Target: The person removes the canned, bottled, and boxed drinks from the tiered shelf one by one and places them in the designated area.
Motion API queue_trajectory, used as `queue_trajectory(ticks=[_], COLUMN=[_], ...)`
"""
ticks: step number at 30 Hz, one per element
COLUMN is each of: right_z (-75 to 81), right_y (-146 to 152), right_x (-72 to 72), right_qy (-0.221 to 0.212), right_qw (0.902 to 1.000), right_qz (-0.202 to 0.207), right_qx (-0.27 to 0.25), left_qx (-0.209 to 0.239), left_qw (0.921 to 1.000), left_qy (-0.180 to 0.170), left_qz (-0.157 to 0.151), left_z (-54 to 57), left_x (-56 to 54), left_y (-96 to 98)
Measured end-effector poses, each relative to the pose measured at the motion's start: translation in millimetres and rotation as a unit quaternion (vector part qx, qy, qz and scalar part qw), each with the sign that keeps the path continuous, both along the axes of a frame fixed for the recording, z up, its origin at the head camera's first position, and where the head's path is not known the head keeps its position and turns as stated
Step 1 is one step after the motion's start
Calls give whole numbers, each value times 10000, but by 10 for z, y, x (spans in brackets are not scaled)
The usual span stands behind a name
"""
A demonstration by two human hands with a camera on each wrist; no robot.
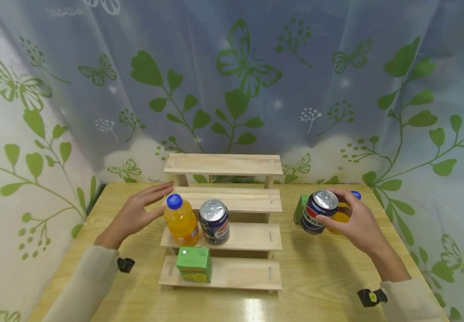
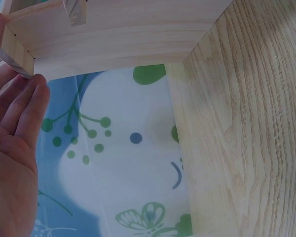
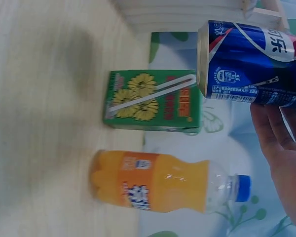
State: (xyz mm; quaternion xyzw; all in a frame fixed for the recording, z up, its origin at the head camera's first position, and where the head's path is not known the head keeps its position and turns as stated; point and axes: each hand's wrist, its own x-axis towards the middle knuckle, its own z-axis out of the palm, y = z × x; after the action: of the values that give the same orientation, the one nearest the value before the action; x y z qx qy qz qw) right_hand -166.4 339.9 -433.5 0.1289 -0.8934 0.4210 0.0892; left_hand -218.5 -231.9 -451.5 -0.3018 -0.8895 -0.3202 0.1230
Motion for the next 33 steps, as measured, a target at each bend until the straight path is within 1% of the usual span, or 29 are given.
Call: queue_trajectory(ticks=[4,8,15,22,29,33], right_z=[-94,-184,-318,-481,-564,-601], right_y=[31,69,99,99,89,81], right_x=[20,38,59,56,81,83], right_qy=[-264,-359,-424,-441,-452,-530], right_qw=[9996,9992,9990,9990,9990,9986], right_qz=[-95,-109,-118,-23,-50,-45], right_qx=[98,102,87,29,-4,1], left_qx=[23,45,50,48,56,63], left_qw=[10000,10000,10000,10000,10000,9999], left_qy=[21,34,10,44,56,86], left_qz=[-27,-63,-47,-50,-47,-45], left_z=[-8,-15,-20,-20,-18,-11], left_x=[-4,-10,-14,-11,-7,-6], left_y=[-2,0,1,2,-1,0])
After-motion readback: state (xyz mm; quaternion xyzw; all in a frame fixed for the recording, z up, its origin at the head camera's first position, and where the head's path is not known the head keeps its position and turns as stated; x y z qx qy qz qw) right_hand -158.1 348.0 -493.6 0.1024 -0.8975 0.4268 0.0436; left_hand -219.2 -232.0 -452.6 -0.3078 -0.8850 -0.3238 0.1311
